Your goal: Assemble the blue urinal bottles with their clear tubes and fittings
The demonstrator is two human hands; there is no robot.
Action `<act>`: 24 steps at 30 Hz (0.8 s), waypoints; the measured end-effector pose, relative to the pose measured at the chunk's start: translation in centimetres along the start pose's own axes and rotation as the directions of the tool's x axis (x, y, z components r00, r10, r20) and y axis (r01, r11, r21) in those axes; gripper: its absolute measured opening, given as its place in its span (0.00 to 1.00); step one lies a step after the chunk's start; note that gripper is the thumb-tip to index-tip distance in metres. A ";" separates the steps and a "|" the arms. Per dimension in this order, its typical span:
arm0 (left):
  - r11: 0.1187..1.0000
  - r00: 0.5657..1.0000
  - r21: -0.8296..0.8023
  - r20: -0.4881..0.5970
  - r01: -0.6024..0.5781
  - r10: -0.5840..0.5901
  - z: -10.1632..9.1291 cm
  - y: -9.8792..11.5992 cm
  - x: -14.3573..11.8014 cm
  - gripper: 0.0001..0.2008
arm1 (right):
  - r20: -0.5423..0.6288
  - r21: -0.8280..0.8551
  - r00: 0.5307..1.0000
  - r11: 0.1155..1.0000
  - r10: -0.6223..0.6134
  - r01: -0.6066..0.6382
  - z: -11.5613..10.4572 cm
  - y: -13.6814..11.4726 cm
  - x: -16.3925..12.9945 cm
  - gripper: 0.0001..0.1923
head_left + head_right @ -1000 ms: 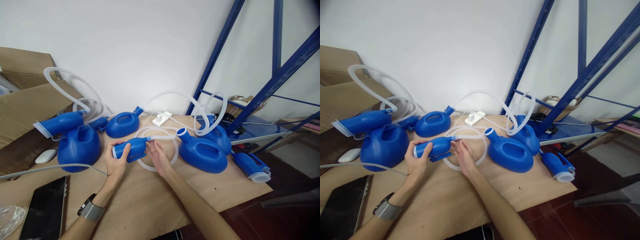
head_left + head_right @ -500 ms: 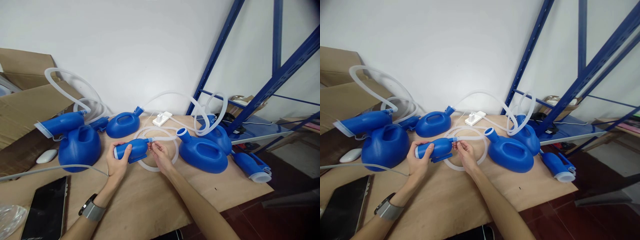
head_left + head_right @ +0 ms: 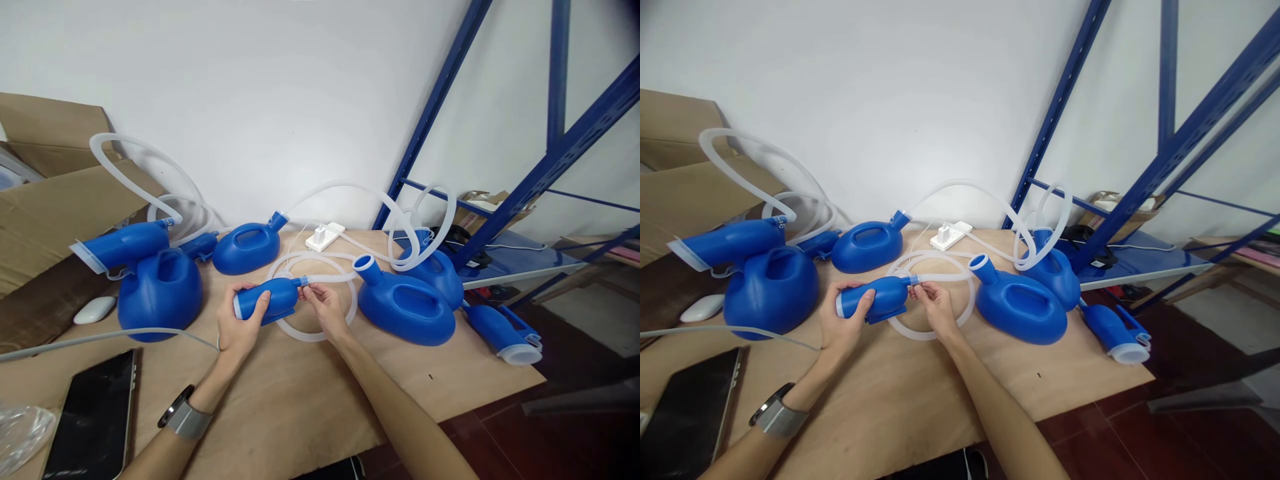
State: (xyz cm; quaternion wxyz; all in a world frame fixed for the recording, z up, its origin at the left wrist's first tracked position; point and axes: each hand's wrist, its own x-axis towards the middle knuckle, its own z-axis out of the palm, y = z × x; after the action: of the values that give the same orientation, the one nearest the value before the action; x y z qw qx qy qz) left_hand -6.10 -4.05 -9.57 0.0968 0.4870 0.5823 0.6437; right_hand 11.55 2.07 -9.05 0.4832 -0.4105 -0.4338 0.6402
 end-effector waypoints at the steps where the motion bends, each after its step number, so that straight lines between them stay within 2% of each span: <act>1: 1.000 1.000 0.001 0.006 -0.016 0.016 0.1 -0.1 -0.1 0.16 | -0.004 -0.021 1.000 1.000 0.001 -0.001 0.0 -0.2 -0.1 0.28; 5: 0.998 0.998 0.018 0.004 -0.059 0.058 0.3 -0.1 -0.3 0.16 | -0.007 -0.068 1.000 0.998 -0.001 0.000 0.1 -0.5 -0.2 0.28; 9: 0.997 0.998 0.034 -0.002 -0.064 0.064 0.3 -0.1 -0.2 0.17 | -0.005 -0.066 1.000 0.998 -0.008 0.008 0.1 0.3 0.1 0.28; 19: 0.999 1.000 0.040 0.002 -0.029 0.029 0.3 -0.1 -0.4 0.16 | -0.011 -0.018 1.000 1.000 -0.019 0.018 0.7 0.8 0.0 0.29; 24: 0.999 1.000 0.036 0.007 -0.013 0.013 0.4 0.0 -0.5 0.17 | -0.023 0.034 1.000 0.999 -0.021 0.022 0.6 1.2 0.1 0.26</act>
State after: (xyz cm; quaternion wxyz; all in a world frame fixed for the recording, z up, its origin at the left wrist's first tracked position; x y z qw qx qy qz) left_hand -5.54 -4.12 -9.85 0.0857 0.4947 0.5904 0.6319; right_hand 10.66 1.90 -10.00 0.5018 -0.4046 -0.4216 0.6377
